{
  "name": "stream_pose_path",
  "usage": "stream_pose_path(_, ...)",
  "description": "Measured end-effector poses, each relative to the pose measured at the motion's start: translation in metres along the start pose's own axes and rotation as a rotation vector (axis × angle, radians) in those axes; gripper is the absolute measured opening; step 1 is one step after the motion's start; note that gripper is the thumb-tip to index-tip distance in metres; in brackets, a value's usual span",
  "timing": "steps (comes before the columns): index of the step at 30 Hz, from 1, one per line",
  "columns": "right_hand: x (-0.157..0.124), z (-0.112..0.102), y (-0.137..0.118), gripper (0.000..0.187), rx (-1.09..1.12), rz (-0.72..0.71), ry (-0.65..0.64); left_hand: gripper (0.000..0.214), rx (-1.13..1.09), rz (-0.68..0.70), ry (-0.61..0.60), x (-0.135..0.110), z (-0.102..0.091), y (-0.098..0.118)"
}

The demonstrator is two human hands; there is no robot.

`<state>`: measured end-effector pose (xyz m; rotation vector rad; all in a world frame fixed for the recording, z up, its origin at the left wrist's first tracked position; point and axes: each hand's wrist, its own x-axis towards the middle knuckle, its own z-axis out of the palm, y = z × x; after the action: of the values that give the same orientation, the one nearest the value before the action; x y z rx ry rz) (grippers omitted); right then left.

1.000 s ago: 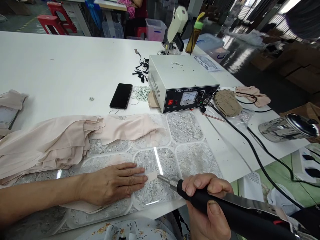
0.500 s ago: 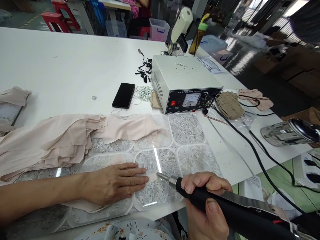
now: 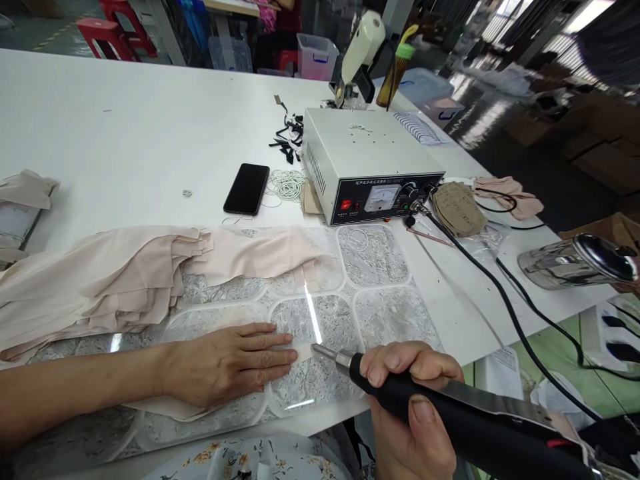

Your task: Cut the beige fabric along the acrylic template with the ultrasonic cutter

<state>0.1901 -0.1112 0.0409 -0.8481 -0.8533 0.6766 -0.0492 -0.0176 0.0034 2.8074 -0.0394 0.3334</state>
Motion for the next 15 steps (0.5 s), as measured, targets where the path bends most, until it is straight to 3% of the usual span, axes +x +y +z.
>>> stream_pose_path(15, -0.009, 0.015, 0.004, 0.007, 0.034, 0.066, -0.061, 0.035, -0.021, -0.013, 0.031, 0.001, -0.001, 0.001)
